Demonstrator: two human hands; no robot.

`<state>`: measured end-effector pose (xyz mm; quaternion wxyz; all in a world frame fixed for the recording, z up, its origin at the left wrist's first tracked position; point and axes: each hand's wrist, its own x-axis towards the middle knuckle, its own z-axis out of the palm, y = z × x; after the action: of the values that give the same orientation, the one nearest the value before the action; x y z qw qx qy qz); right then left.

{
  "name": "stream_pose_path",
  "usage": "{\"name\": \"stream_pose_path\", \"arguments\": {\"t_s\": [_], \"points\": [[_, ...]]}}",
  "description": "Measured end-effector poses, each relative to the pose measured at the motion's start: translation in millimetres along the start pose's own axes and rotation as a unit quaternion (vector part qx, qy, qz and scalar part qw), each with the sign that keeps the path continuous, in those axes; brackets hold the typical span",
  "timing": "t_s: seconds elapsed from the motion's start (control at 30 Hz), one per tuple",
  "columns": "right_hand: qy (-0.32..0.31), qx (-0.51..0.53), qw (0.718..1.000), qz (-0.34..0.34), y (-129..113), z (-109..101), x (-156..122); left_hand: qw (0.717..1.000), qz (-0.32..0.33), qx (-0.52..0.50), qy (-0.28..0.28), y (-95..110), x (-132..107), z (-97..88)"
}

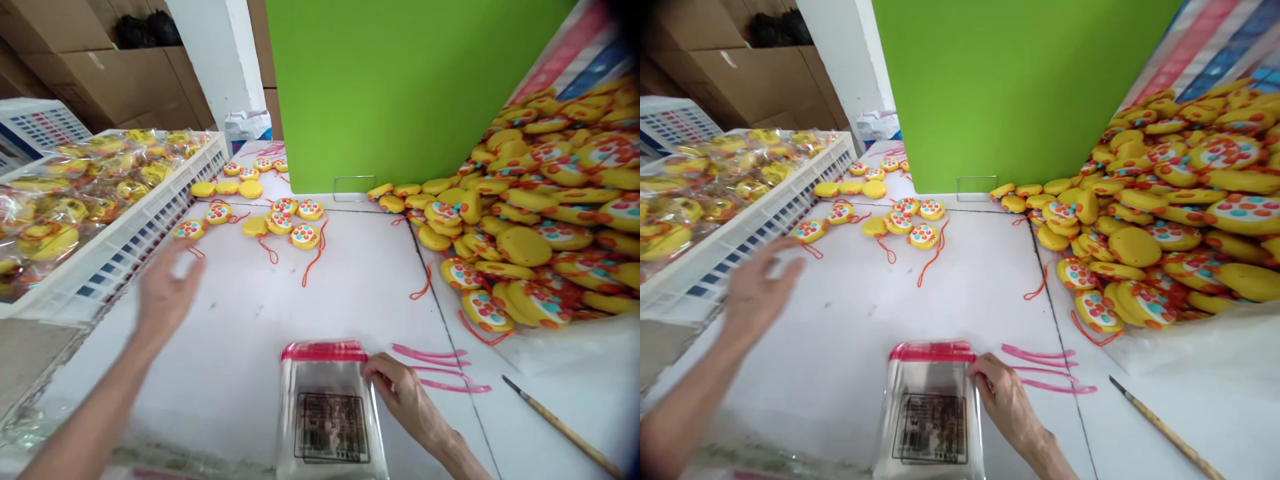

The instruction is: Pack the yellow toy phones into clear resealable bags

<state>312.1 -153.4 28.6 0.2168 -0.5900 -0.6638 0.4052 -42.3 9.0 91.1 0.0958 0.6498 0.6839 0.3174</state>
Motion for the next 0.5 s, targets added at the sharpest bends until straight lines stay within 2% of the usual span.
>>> {"name": "stream_pose_path", "arguments": {"t_s": [0.13,0.23,0.3,0.37,0.5], "points": [[-0.002,-0.008,1.000,0.002,-1,6,-1,0.988,-0.023,-0.032,-0.151,37,23,98.5],[0.006,-0.018,1.000,0.000,1,11,-3,0.983,-0.079,-0.033,-0.161,57,51,155.2],[0.012,-0.019,1.000,0.001,2,14,-5,0.981,-0.115,-0.039,-0.154,65,70,177.8],[0.014,-0.015,1.000,0.004,3,16,-5,0.977,-0.139,-0.057,-0.151,70,84,190.7],[0.023,0.011,1.000,0.003,1,14,-4,0.965,-0.176,-0.129,-0.147,73,86,198.7]]}}
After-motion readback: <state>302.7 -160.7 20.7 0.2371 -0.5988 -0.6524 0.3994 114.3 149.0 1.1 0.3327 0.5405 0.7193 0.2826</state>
